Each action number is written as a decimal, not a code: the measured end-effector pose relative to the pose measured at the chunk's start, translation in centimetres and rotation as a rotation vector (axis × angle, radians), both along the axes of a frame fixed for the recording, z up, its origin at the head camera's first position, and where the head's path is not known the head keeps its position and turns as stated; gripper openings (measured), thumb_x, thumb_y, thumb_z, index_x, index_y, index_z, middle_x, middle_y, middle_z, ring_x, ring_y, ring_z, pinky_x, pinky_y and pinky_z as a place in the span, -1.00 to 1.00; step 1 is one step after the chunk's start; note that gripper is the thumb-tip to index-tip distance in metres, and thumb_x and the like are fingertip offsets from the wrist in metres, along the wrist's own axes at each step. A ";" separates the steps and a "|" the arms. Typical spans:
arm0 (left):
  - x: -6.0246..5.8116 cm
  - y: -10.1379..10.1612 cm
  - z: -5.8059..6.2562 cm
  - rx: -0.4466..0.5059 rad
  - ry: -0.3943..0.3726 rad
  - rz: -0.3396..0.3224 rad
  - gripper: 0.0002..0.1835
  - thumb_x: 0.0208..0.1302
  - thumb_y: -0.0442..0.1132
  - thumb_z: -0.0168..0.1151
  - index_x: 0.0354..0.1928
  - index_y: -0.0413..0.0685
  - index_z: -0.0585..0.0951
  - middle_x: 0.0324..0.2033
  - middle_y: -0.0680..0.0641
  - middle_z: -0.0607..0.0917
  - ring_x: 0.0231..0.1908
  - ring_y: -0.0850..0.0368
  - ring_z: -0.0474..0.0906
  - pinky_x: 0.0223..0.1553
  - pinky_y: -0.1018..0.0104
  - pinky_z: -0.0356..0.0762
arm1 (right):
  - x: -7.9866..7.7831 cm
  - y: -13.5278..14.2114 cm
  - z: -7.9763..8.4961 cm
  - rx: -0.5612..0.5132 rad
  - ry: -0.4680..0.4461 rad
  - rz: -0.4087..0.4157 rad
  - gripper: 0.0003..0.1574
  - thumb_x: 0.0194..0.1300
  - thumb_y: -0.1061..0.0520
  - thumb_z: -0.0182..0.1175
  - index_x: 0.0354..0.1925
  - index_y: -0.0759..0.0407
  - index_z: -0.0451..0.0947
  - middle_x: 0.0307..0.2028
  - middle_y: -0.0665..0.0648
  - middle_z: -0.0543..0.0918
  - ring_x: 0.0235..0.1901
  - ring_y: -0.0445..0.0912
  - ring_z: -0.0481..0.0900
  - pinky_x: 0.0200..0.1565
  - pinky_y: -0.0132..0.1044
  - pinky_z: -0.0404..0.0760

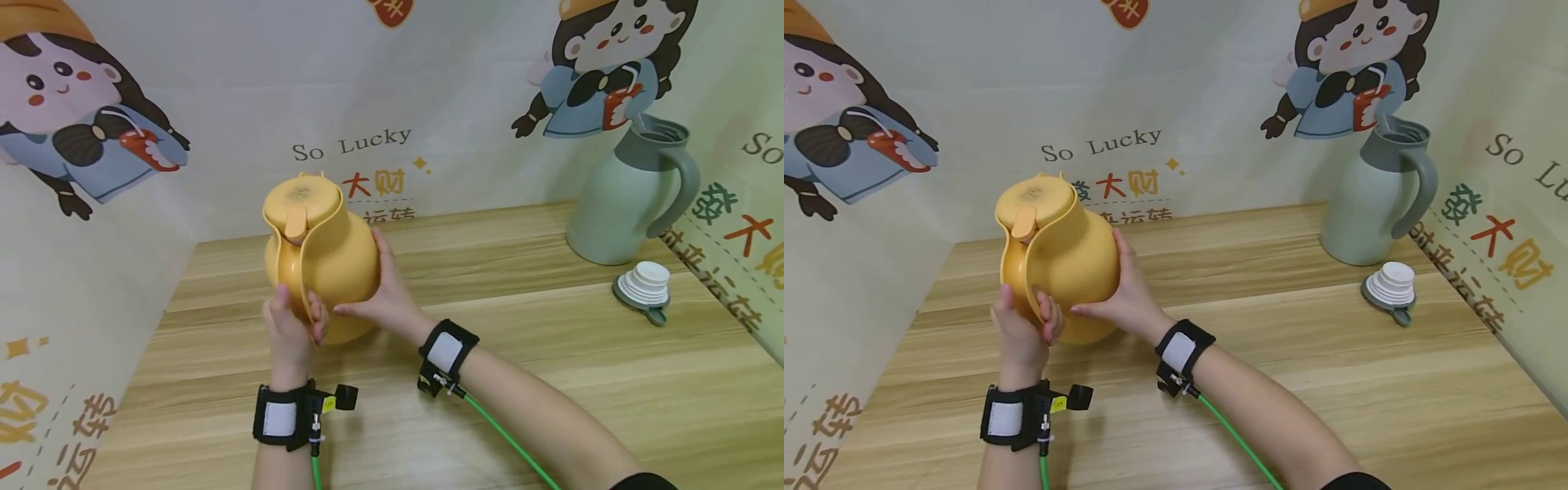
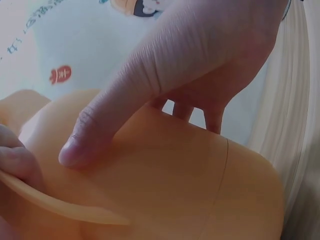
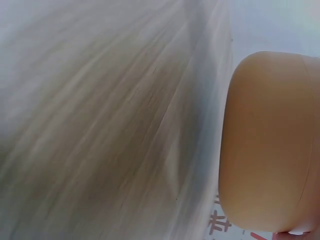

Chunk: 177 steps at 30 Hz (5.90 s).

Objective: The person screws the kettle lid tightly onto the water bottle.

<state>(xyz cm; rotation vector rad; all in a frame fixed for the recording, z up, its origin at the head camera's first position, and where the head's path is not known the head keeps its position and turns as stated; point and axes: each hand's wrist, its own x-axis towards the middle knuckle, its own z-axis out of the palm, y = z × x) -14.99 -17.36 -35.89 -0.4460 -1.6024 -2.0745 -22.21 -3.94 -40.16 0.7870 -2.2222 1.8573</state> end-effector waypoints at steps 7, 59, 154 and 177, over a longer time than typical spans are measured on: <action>-0.7 -1.7 -0.5 0.030 0.007 0.011 -0.35 0.34 0.22 -0.14 -0.79 -0.09 0.30 -0.94 0.06 0.29 -0.93 0.23 0.16 -0.95 0.40 0.03 | -0.8 -1.8 -0.1 0.019 0.022 0.005 0.60 -0.33 0.04 0.58 0.38 -0.26 -0.38 0.36 -0.02 -0.07 0.28 -0.14 0.02 0.24 -0.09 0.05; -3.8 -7.9 -1.3 0.178 0.076 -0.051 -0.44 0.36 -0.04 -0.06 -0.78 -0.21 0.30 -0.95 0.00 0.24 -0.94 0.20 0.05 -0.93 0.41 -0.02 | -3.6 -8.7 -1.1 0.039 0.005 -0.002 0.56 -0.31 -0.07 0.56 0.38 -0.27 -0.35 0.33 0.03 -0.01 0.25 -0.15 0.05 0.22 -0.14 0.11; 2.4 0.0 4.0 -0.446 0.229 1.019 -0.50 -0.02 -0.29 0.07 0.06 -0.12 0.29 0.03 -0.07 0.27 0.10 0.10 0.10 0.13 0.25 -0.02 | -2.0 26.1 0.7 0.199 0.290 -0.668 -0.42 0.15 0.26 0.20 0.09 0.40 0.23 0.07 0.29 0.28 0.10 0.06 0.21 0.14 -0.07 0.18; 3.7 13.7 -1.2 -0.780 -0.120 0.059 -0.48 0.08 -0.26 0.20 0.12 -0.05 0.32 -0.01 0.03 0.38 0.03 0.10 0.24 0.03 0.03 0.09 | -5.3 36.4 6.8 -0.220 -0.286 -0.784 -0.60 0.43 -0.16 -0.17 -0.20 0.11 0.38 -0.42 -0.07 0.53 -0.38 -0.26 0.52 -0.16 -0.42 0.41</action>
